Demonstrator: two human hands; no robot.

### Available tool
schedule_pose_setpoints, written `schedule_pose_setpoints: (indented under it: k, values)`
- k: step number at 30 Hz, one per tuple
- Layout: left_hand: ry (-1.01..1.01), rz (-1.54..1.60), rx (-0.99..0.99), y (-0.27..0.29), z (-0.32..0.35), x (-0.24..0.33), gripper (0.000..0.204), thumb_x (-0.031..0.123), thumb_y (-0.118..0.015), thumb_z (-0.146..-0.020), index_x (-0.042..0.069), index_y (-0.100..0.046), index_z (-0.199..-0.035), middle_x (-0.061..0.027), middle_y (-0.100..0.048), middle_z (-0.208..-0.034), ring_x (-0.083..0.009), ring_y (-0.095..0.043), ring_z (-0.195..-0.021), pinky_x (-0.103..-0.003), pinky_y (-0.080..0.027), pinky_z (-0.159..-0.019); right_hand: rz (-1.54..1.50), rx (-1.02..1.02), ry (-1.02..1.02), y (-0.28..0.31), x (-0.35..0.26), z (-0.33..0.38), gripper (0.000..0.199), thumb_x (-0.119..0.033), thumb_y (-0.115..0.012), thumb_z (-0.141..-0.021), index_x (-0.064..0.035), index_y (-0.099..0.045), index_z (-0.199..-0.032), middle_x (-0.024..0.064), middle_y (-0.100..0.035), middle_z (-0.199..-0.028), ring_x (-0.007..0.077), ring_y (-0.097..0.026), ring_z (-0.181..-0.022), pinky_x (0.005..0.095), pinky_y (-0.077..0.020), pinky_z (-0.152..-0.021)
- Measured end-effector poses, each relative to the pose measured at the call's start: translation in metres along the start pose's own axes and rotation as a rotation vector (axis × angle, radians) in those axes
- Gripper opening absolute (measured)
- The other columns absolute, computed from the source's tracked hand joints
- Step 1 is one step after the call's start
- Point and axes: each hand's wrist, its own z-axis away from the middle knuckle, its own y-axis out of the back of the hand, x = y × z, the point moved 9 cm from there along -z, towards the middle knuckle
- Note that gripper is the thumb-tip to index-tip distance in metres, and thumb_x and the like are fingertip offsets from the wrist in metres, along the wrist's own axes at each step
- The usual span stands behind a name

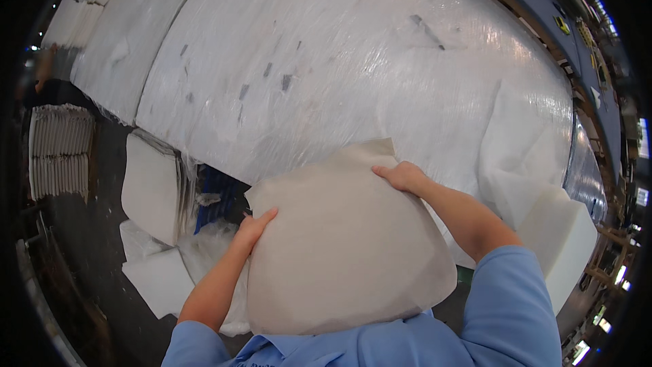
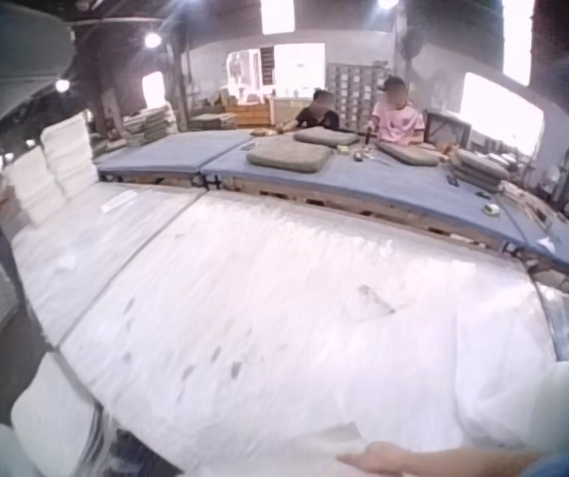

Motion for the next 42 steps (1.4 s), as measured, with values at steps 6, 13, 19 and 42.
schedule_pose_setpoints:
  k: [6,13,19,42]
  values:
    - [0.041,-0.044,0.043,0.004,-0.016,0.011,0.121,0.069,-0.083,-0.072,-0.021,-0.045,-0.143,-0.0315,-0.058,-0.141,-0.0372,-0.062,-0.128,-0.043,-0.052,-0.104,0.029,0.004,-0.015,0.002,-0.008,-0.016,0.1,-0.077,-0.059,-0.089,0.0151,-0.065,-0.126,0.0327,-0.065,-0.13,0.0424,-0.065,-0.122,0.0453,-0.049,-0.104]
    - [0.019,-0.043,0.043,0.005,-0.051,-0.001,0.121,0.074,-0.078,-0.074,-0.02,-0.048,-0.143,-0.0319,-0.055,-0.145,-0.0377,-0.059,-0.133,-0.042,-0.049,-0.107,0.078,0.038,-0.014,0.003,-0.012,-0.03,0.093,-0.072,-0.057,-0.093,0.0136,-0.065,-0.128,0.0323,-0.065,-0.132,0.0429,-0.063,-0.125,0.0449,-0.048,-0.106]
    - [-0.031,-0.026,0.035,0.0,-0.055,0.009,0.114,0.076,-0.071,-0.081,-0.02,-0.051,-0.14,-0.0324,-0.057,-0.144,-0.0368,-0.059,-0.134,-0.042,-0.048,-0.108,0.056,0.081,-0.009,0.004,-0.002,-0.029,0.092,-0.071,-0.053,-0.094,0.0138,-0.066,-0.125,0.0333,-0.065,-0.13,0.0436,-0.063,-0.125,0.0443,-0.0477,-0.106]
    - [-0.355,1.169,-0.479,-0.01,0.148,-0.089,0.052,0.036,-0.053,-0.104,-0.003,-0.059,-0.139,-0.0198,-0.069,-0.13,-0.0332,-0.069,-0.115,-0.047,-0.055,-0.101,-0.661,-0.041,0.413,-0.045,0.068,0.135,0.099,-0.047,-0.068,-0.096,0.0097,-0.02,-0.161,0.0301,-0.041,-0.158,0.0357,-0.052,-0.139,0.044,-0.0456,-0.111]
